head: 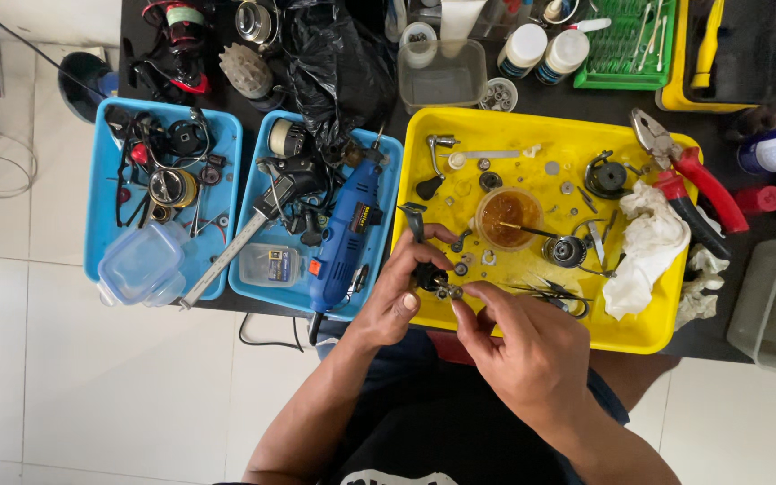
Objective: The person sits on the floor at a table and uses tweezers and a small brush to clean and manipulate a small mechanical component. They dip the brush into a container of amber liquid and apply it to the part, then use tweezers to adjust small pieces within the mechanism.
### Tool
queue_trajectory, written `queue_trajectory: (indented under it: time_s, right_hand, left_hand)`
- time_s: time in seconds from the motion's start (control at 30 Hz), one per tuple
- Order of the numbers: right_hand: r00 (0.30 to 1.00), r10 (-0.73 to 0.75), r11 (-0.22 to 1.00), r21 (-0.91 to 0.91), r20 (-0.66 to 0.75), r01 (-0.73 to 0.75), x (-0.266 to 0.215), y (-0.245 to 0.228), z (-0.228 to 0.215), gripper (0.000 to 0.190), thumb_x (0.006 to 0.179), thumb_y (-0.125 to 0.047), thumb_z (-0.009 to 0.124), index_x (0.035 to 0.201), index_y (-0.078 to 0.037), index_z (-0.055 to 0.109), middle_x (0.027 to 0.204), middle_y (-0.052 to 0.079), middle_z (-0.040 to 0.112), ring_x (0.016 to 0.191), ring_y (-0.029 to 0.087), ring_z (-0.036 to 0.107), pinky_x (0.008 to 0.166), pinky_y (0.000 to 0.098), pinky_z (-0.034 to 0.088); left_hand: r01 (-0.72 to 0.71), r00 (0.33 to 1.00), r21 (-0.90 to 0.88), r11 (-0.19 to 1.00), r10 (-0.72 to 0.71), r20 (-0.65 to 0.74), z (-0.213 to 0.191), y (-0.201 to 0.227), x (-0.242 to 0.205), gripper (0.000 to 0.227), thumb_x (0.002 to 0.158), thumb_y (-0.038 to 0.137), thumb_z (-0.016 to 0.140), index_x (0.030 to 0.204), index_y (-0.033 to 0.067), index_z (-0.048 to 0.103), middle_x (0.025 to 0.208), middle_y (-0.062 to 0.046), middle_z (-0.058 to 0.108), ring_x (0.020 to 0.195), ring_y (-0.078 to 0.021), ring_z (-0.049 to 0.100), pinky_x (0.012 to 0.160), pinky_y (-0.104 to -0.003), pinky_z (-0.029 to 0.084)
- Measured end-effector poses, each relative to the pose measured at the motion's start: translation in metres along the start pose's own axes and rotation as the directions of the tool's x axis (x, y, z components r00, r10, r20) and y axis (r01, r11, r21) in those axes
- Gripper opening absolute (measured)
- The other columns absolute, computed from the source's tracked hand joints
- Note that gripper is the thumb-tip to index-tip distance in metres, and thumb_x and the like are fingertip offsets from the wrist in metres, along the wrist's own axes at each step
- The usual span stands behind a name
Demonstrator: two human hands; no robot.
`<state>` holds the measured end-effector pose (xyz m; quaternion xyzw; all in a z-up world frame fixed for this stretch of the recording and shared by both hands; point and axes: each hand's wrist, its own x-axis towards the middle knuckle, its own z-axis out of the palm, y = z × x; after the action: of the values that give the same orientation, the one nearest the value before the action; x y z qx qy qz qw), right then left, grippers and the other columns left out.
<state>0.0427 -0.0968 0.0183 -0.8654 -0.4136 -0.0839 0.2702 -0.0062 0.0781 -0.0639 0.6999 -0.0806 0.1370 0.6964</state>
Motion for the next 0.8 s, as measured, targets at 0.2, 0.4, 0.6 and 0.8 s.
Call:
queue_trajectory:
  time_s: [0.2,0.4,0.6,0.8]
  right_hand:
    - [0.999,-0.032,0.995,-0.091,0.016,0.033,-0.003,0.003,0.013,0.018,0.093,-0.019,0.079,0.106,-0.008,0.072,0.08,0.002,0.075,0.061,0.018,0.067,0.056,0.033,0.049]
    - [0.999,0.005,0.989,-0.147,0.037,0.001,-0.005,0.005,0.024,0.018,0.093,-0.022,0.079,0.107,-0.014,0.072,0.073,0.003,0.07,0.058,0.023,0.065,0.053,0.0374,0.048]
    - [0.998,0.017,0.989,-0.145,0.057,-0.009,-0.005,0.005,0.026,0.02,0.093,-0.026,0.08,0.107,-0.013,0.074,0.074,0.004,0.071,0.056,0.021,0.064,0.05,0.0361,0.047]
    - [0.997,-0.004,0.98,-0.2,0.079,0.02,-0.006,0.006,0.03,0.019,0.092,-0.026,0.078,0.108,-0.015,0.075,0.074,0.002,0.071,0.06,0.023,0.065,0.054,0.0383,0.049]
  left_hand:
    - [-0.016,1.0,-0.023,1.0,0.016,0.003,0.0,0.0,0.0,0.066,0.106,0.071,0.028,0.114,0.0091,0.05,0.128,-0.022,0.049,0.125,-0.032,0.05,0.104,-0.045,0.04]
    - [-0.024,1.0,-0.011,1.0,0.024,0.009,-0.001,0.001,0.001,0.06,0.108,0.066,0.029,0.112,0.0087,0.048,0.129,-0.022,0.049,0.123,-0.0322,0.05,0.106,-0.047,0.04]
    - [-0.016,1.0,-0.035,0.999,0.016,-0.007,-0.001,0.002,0.0,0.05,0.11,0.057,0.031,0.113,0.0092,0.047,0.13,-0.022,0.049,0.126,-0.0321,0.05,0.107,-0.047,0.04]
    - [0.002,1.0,-0.049,0.999,-0.001,0.004,-0.002,0.003,0.001,0.041,0.109,0.048,0.037,0.11,0.0086,0.047,0.13,-0.023,0.049,0.126,-0.0327,0.05,0.106,-0.046,0.042]
